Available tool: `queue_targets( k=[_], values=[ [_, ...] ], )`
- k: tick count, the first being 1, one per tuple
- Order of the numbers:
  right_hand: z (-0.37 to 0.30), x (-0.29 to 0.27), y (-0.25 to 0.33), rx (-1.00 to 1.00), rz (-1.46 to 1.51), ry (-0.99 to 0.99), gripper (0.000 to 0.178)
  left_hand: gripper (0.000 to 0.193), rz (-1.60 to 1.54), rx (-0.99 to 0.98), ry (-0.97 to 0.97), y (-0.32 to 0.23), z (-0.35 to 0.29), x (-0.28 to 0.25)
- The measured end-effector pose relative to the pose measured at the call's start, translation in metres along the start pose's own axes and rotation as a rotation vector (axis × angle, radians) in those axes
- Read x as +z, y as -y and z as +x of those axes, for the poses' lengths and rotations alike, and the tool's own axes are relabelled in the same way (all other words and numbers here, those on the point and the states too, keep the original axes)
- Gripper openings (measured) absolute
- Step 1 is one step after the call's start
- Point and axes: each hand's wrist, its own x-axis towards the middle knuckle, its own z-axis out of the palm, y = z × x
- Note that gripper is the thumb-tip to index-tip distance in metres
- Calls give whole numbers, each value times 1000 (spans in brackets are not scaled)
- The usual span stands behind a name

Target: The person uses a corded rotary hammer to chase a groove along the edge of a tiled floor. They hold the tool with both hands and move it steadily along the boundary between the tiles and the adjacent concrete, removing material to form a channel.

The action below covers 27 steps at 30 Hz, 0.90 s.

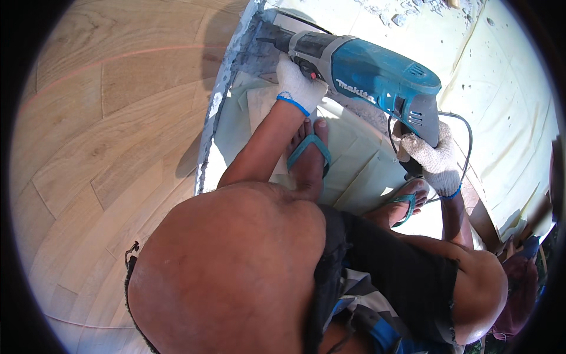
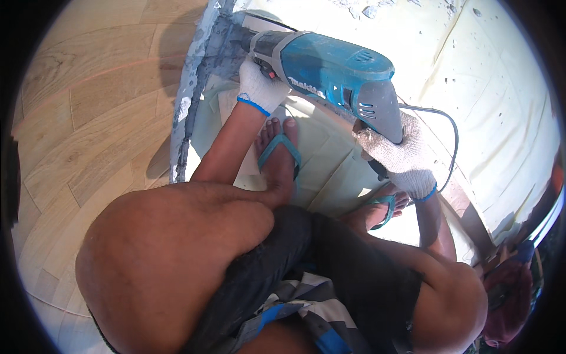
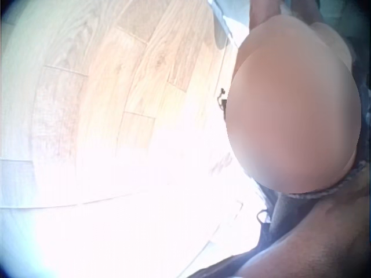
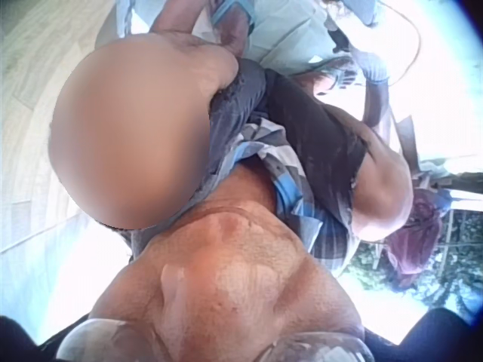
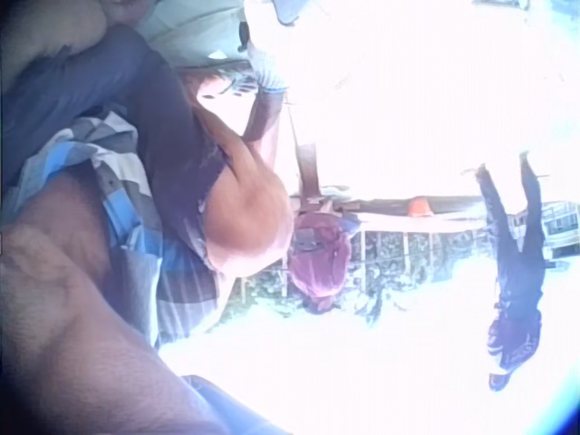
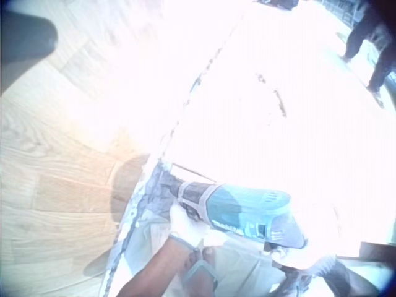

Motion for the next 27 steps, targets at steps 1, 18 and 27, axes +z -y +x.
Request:
queue_targets(
  k=[1, 18, 27],
  values=[
    [2, -1, -2, 18, -7, 10, 31, 41, 12, -4, 9, -2, 4, -5],
    [-8, 8, -28, -16, -119, -28, 26, 42, 220, -5, 51, -4, 2, -17],
    [-20, -6, -31, 21, -39, -25, 30, 39, 231, 57, 70, 10, -18, 3]
  ],
)
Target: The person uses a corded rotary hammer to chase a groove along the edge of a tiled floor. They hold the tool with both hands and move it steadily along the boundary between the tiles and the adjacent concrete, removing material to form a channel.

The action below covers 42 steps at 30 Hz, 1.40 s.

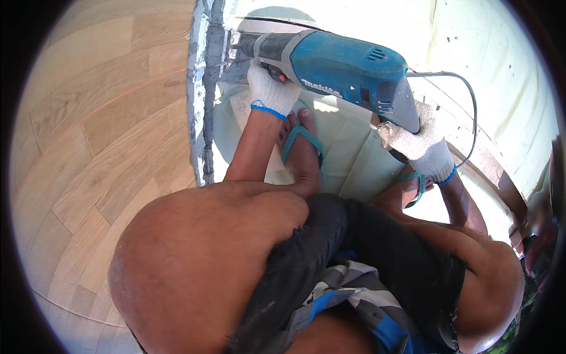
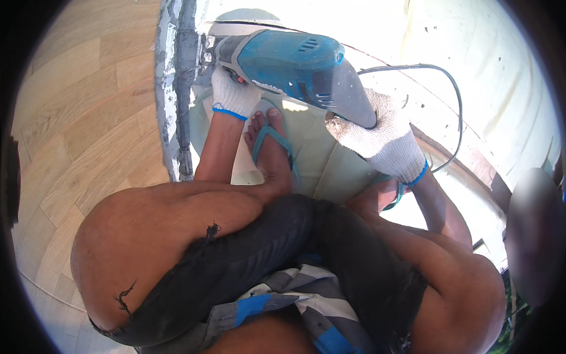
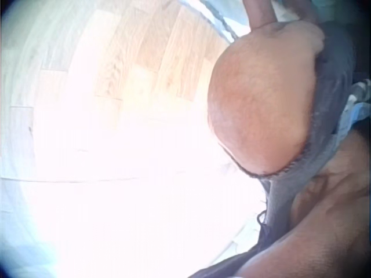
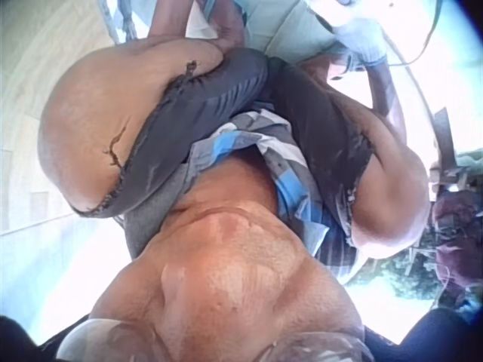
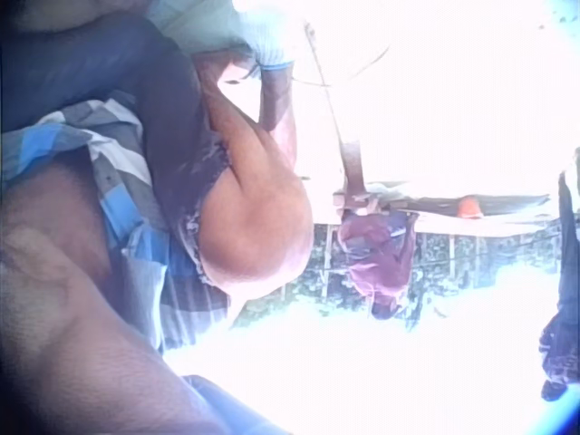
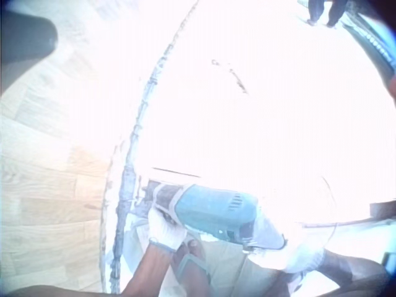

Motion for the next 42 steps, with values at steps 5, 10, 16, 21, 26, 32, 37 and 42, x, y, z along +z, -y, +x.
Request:
queue_targets(
  k=[5, 10, 16, 21, 26, 32, 37, 42],
  values=[
    [16, -5, 16, 93, -97, 41, 31, 38, -36, -16, 2, -6, 11, -1],
    [38, 15, 35, -57, -104, 50, 29, 38, -73, -99, 193, -20, 30, -25],
    [11, 11, 20, 84, 2, 14, 30, 39, 33, -59, -39, -7, 13, -6],
    [-9, 1, 14, 61, 90, 9, 31, 39, 85, -26, -41, -1, -3, -12],
    [-6, 5, 13, 11, 36, -31, 32, 38, -8, -44, 37, -4, -12, -2],
    [11, 28, 24, -263, -83, -28, 32, 35, -4, -60, 299, -30, -2, -42],
    [13, 39, 29, -516, -209, -23, 41, 33, 46, -49, 399, -37, 2, -56],
    [13, 47, 36, -541, -203, 11, 43, 32, 81, -41, 462, -44, 1, -64]
  ],
)
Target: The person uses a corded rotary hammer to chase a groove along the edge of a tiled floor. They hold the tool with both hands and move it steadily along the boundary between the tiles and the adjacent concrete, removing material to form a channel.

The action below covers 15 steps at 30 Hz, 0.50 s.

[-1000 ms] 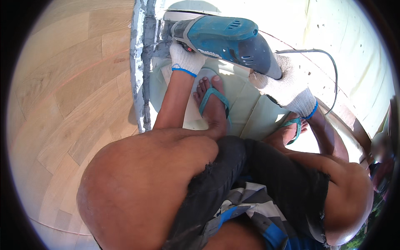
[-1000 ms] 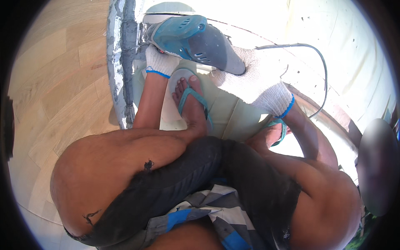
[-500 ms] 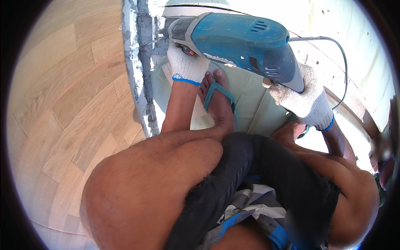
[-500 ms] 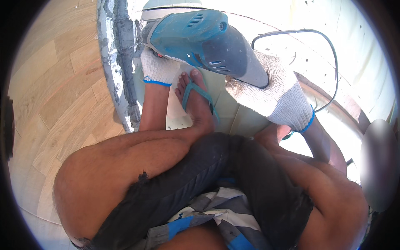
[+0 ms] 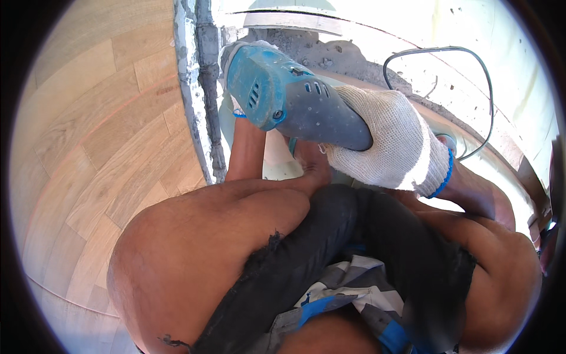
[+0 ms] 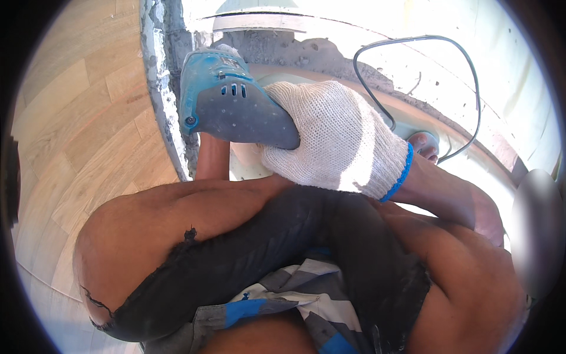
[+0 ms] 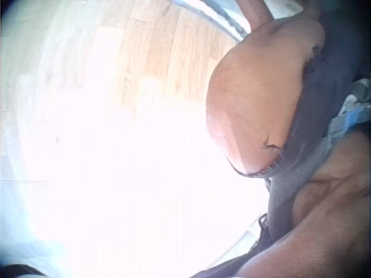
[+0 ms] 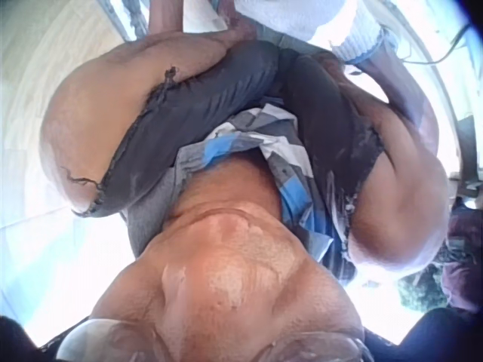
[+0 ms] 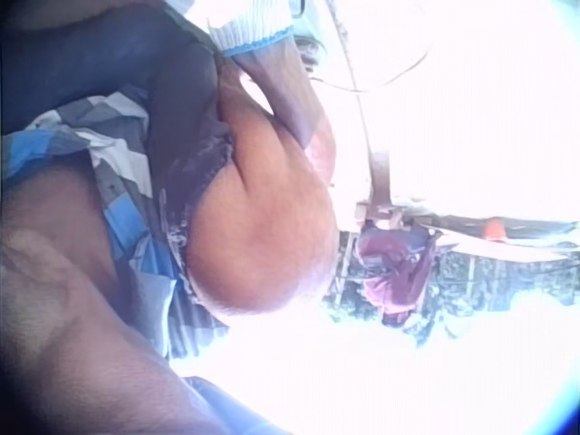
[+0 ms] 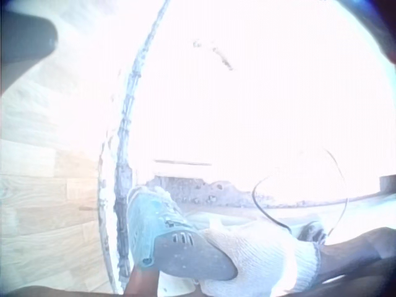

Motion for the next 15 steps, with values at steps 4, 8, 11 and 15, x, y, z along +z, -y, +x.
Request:
queue_targets(
  k=[4, 8, 11, 15],
  values=[
    [-3, -2, -2, 59, -128, 54, 41, 31, 12, -1, 44, -1, 2, -5],
    [-1, 0, 1, 36, -140, 57, 36, 34, -27, -16, 147, -13, 1, -22],
    [-1, 1, 2, 39, -187, 68, 35, 28, -38, 10, 59, -4, 4, -6],
    [4, -3, 0, 18, -223, 99, 36, 29, -56, 50, 74, 4, 1, 4]
  ],
)
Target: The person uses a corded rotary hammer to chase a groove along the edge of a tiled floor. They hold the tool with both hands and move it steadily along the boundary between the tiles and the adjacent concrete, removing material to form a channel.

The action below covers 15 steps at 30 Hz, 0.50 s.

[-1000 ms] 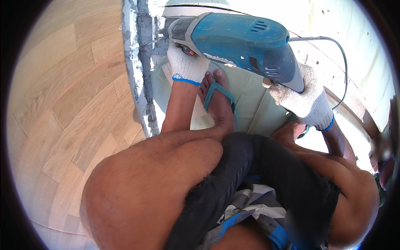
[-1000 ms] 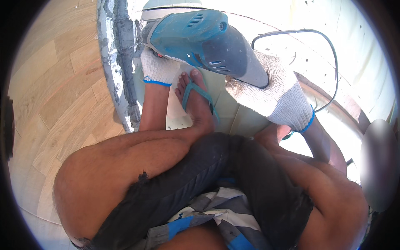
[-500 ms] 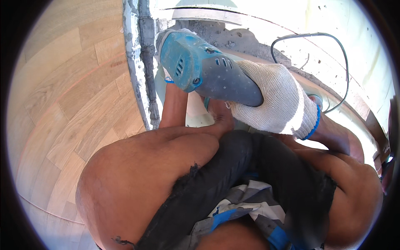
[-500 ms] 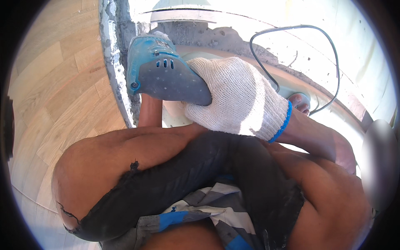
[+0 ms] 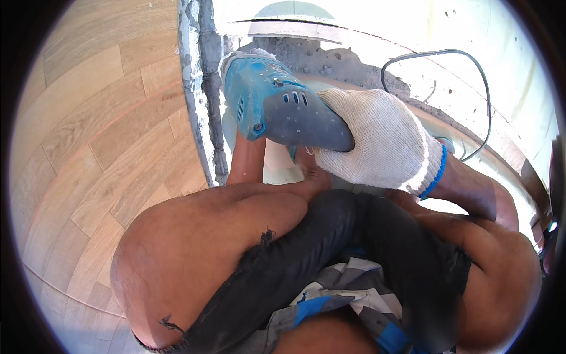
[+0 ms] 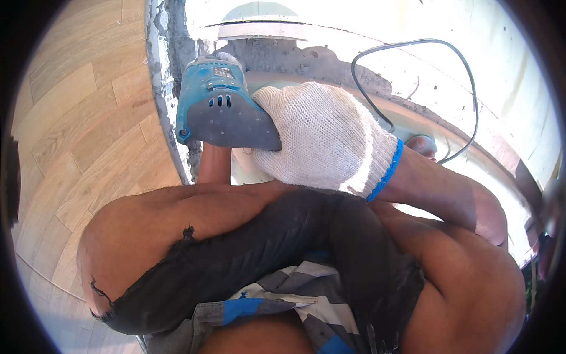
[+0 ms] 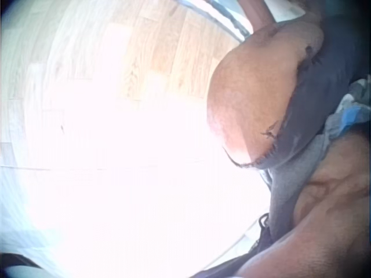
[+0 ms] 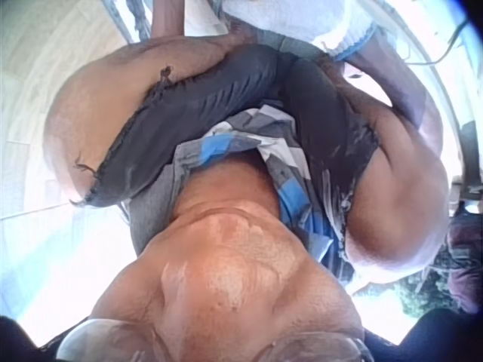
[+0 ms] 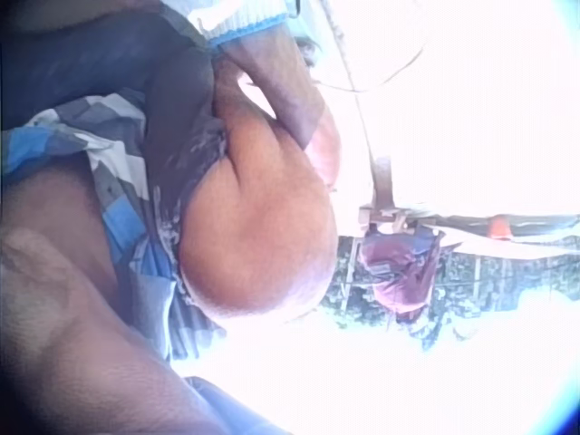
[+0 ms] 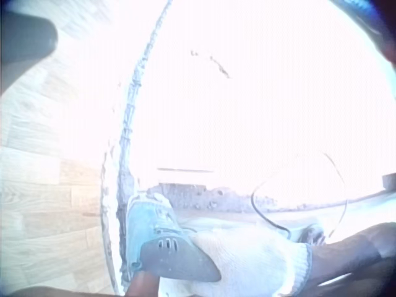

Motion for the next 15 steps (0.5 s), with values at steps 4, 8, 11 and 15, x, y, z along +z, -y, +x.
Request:
queue_targets(
  k=[4, 8, 11, 15],
  values=[
    [2, -6, 6, 15, -42, 42, 42, 33, -411, -115, -204, 14, 5, 16],
    [2, -7, 1, -4, -94, 85, 44, 49, -449, -134, -180, 11, 4, 4],
    [-4, -2, -15, 16, -78, 86, 48, 43, -536, -219, -94, 19, 6, 7],
    [-29, -7, -33, 105, 101, 51, 52, 33, -31, -124, -171, 25, 12, -15]
  ],
)
